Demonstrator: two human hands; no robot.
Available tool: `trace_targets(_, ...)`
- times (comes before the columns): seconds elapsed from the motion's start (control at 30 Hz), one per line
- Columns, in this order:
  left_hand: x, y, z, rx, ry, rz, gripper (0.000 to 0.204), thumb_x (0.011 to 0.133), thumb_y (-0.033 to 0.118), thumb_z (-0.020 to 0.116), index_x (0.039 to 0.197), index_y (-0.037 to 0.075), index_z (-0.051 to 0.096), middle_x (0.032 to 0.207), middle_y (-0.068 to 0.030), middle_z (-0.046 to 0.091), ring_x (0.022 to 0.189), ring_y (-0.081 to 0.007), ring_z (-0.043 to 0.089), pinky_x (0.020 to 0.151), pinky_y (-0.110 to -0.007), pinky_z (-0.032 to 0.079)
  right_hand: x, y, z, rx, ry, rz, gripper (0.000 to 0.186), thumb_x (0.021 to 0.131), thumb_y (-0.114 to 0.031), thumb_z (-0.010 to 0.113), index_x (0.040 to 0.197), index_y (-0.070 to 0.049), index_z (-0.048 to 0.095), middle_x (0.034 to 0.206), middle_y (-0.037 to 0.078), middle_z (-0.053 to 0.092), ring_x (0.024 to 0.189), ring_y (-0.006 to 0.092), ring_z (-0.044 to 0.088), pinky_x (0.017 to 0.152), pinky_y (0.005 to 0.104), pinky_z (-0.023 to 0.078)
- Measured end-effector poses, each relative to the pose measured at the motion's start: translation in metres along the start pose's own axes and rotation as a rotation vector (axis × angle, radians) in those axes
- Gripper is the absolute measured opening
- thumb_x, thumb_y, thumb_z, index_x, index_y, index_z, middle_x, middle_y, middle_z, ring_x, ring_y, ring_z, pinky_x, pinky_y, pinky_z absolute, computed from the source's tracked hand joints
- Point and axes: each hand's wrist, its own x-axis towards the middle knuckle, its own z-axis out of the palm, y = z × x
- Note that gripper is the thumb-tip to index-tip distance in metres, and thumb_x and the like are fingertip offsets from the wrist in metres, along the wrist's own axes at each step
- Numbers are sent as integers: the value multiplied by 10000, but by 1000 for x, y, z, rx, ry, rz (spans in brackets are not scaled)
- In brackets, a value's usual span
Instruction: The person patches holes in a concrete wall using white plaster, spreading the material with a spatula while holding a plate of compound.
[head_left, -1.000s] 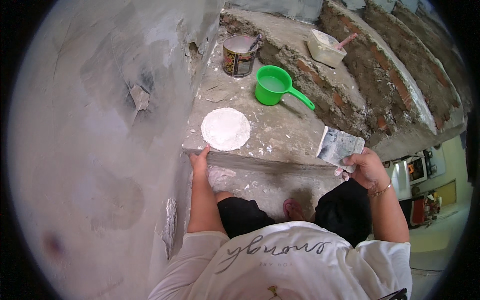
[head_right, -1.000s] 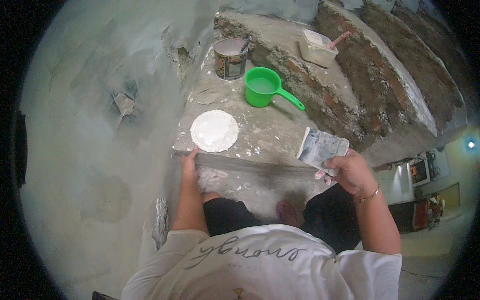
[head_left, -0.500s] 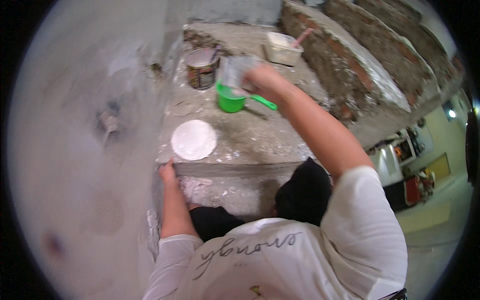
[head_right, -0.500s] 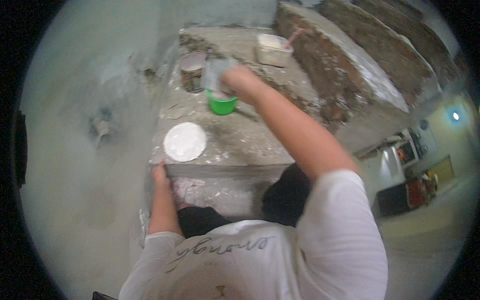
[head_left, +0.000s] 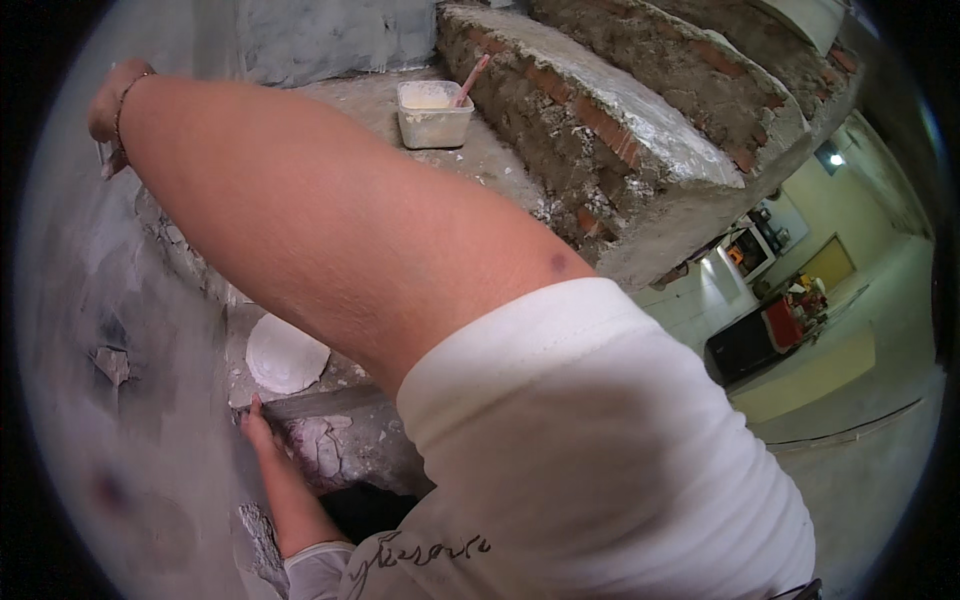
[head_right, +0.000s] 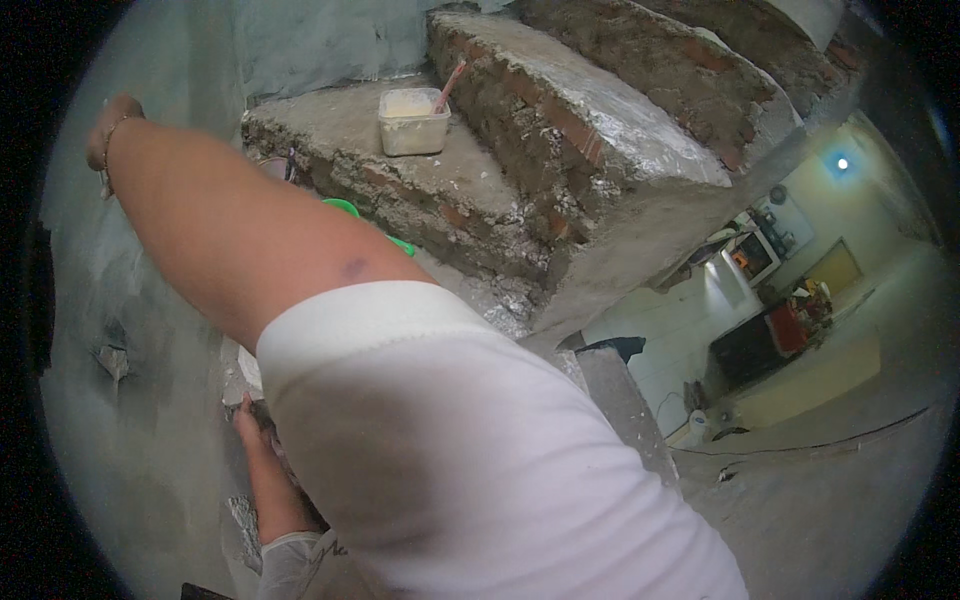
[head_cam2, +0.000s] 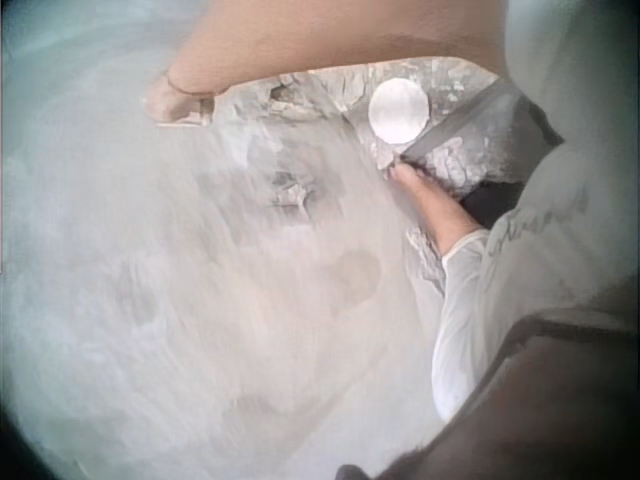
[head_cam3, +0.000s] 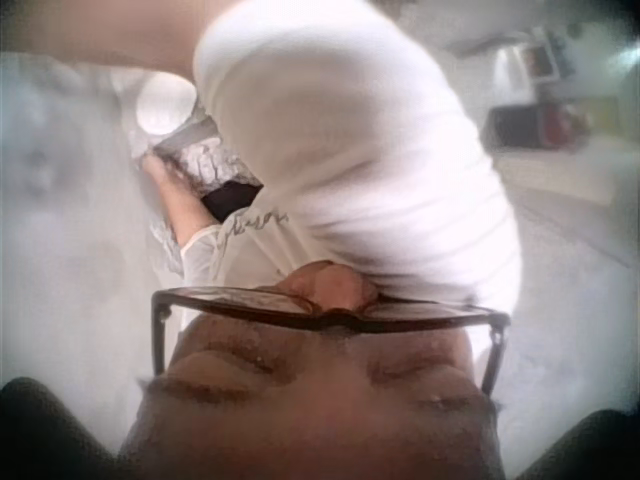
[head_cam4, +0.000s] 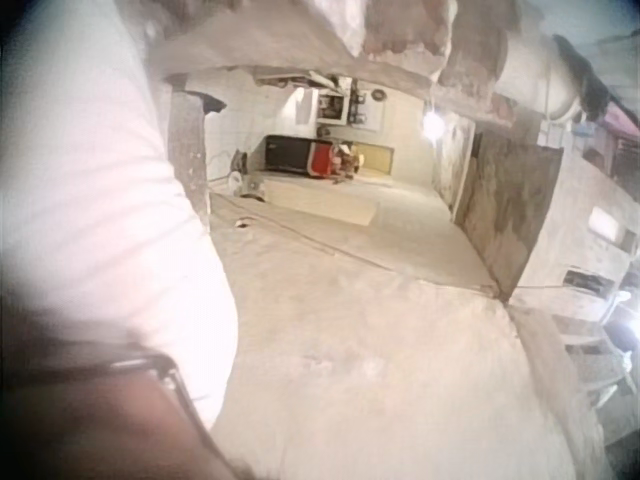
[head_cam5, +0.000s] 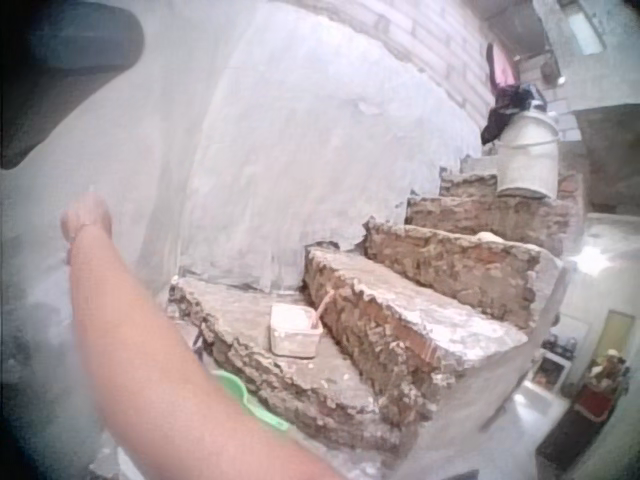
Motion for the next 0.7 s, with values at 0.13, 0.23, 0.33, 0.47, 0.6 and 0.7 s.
trace_targets(0.13, -12, -5, 16, 20, -26, 35, 432, 819, 119, 698, 1173, -55, 523, 1086, -121, 598, 996, -256, 559, 931, -403, 416, -37, 49, 48, -172, 89, -227, 321, 824, -337, 687, 1064, -125, 662, 1035, 103, 669, 1001, 260, 643, 888, 386, 490)
trace_targets(0.23, -11, 8, -6, 0, -1, 92, 479, 807, 119, 701, 1206, -62, 507, 1172, -150, 571, 1084, -251, 531, 973, -381, 388, -99, 50, 58, 1354, -36, 325, 232, 800, -65, 560, 1027, -24, 588, 918, 167, 623, 830, 333, 658, 618, 409, 517)
trace_targets(0.33, -41, 12, 27, 32, 31, 64, 552, 797, 136, 711, 1252, -74, 479, 1233, -170, 547, 1142, -265, 510, 998, -373, 372, -155, 66, 97, 1838, -87, 619, 282, 756, 118, 504, 1024, 36, 532, 866, 212, 590, 717, 393, 664, 426, 419, 538)
trace_targets(0.47, -25, 5, 16, 52, 19, 82, 530, 846, 157, 670, 1265, -91, 459, 1217, -198, 551, 1111, -302, 538, 958, -417, 411, -196, 70, 163, 1922, -247, 704, 221, 768, 93, 518, 987, 94, 490, 843, 197, 597, 703, 382, 675, 480, 387, 546)
trace_targets(0.6, -46, 15, 26, 22, -10, 78, 555, 834, 164, 679, 1270, -94, 453, 1226, -213, 541, 1127, -302, 529, 961, -412, 409, -239, 58, 208, 1872, -291, 818, 258, 767, 78, 545, 1021, 84, 496, 866, 177, 623, 682, 328, 679, 489, 370, 554)
trace_targets(0.7, -52, 24, 26, 26, 34, 101, 582, 831, 176, 683, 1290, -86, 437, 1256, -209, 525, 1147, -307, 509, 988, -422, 381, -268, 61, 247, 1675, -307, 730, 310, 774, 55, 553, 1081, 67, 504, 853, 160, 633, 668, 284, 679, 472, 343, 544)
